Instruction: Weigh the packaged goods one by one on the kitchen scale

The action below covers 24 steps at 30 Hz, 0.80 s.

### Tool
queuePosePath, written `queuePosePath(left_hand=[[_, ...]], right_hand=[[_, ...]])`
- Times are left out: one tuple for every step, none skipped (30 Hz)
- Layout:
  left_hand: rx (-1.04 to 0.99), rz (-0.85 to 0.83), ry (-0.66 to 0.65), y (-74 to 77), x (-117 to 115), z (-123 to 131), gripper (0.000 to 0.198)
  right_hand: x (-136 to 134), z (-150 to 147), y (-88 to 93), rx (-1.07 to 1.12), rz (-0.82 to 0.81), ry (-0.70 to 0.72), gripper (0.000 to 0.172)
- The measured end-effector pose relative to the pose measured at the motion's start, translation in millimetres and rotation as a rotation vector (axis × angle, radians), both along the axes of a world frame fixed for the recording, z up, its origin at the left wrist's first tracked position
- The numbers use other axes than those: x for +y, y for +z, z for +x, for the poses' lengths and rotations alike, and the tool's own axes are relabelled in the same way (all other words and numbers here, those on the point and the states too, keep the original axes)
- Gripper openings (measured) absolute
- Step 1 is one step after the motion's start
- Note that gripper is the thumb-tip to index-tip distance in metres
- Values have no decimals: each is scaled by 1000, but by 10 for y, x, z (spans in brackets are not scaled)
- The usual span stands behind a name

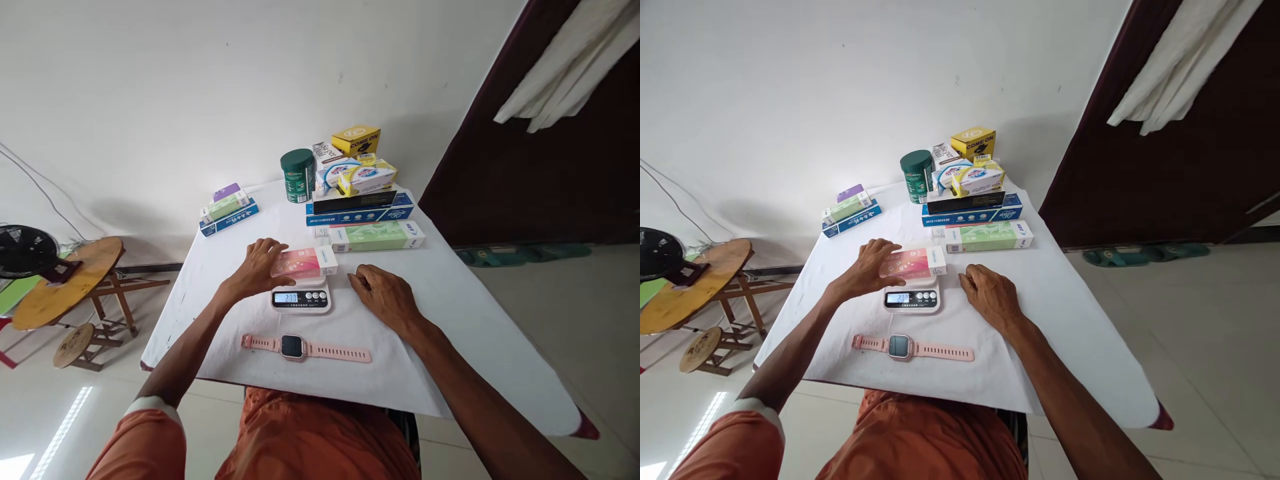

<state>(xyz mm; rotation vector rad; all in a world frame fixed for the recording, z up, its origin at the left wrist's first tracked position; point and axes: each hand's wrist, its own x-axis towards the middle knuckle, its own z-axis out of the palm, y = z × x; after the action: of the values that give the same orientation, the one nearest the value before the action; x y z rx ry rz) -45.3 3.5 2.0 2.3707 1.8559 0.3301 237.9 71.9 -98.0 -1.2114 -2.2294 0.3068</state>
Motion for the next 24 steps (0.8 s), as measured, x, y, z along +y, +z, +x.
queuePosePath(left_hand=[[15, -16, 8, -23, 18, 9, 61], [24, -29, 16, -37, 32, 13, 56], [24, -39, 20, -43, 42, 9, 52], [16, -41, 23, -39, 45, -5, 49], [-2, -32, 32, -26, 43, -32, 48], [-25, -12, 50, -7, 38, -75, 47], [-46, 15, 78, 20, 31, -136, 46], [-60, 47, 114, 51, 27, -218, 46], [-64, 81, 156, 88, 28, -320, 46], [-57, 112, 203, 128, 40, -439, 45], [-43, 134, 249, 173, 64, -571, 46], [-25, 147, 298, 222, 105, -710, 46], [-8, 151, 355, 274, 164, -852, 47], [7, 152, 416, 329, 242, -992, 48], [22, 156, 476, 386, 338, -1125, 48], [38, 164, 532, 444, 451, -1248, 48], [56, 179, 583, 499, 576, -1362, 47], [73, 195, 629, 550, 708, -1463, 46], [87, 208, 670, 594, 843, -1553, 45], [97, 212, 707, 629, 975, -1633, 44], [102, 208, 740, 654, 1098, -1702, 43], [104, 193, 767, 670, 1211, -1762, 42], [105, 174, 785, 676, 1311, -1816, 41], [106, 152, 795, 674, 1399, -1863, 40]], right_hand=[[0, 2, -5, 2, 5, 1, 31], [-1, 4, -9, 5, 11, 1, 31], [-1, 7, -13, 8, 18, 3, 31], [-2, 10, -16, 10, 26, 6, 31], [-3, 13, -18, 13, 33, 9, 32], [-5, 16, -19, 16, 39, 13, 32], [-6, 18, -19, 18, 44, 20, 33], [-8, 19, -19, 21, 46, 24, 33], [-10, 19, -18, 24, 48, 28, 34], [-13, 19, -17, 27, 48, 29, 34], [-15, 19, -16, 29, 49, 28, 34], [-17, 18, -16, 31, 51, 25, 34], [-18, 18, -16, 33, 53, 23, 33], [-19, 19, -17, 35, 55, 23, 33], [-18, 20, -20, 36, 59, 22, 33], [-16, 22, -23, 38, 63, 21, 33], [-13, 24, -29, 39, 69, 21, 33], [-9, 28, -35, 42, 75, 23, 34], [-4, 32, -43, 47, 85, 23, 35], [1, 36, -50, 54, 95, 26, 36], [5, 41, -58, 61, 103, 30, 37], [8, 46, -65, 68, 111, 34, 37], [11, 52, -71, 73, 120, 36, 37], [14, 58, -77, 75, 129, 40, 38]])
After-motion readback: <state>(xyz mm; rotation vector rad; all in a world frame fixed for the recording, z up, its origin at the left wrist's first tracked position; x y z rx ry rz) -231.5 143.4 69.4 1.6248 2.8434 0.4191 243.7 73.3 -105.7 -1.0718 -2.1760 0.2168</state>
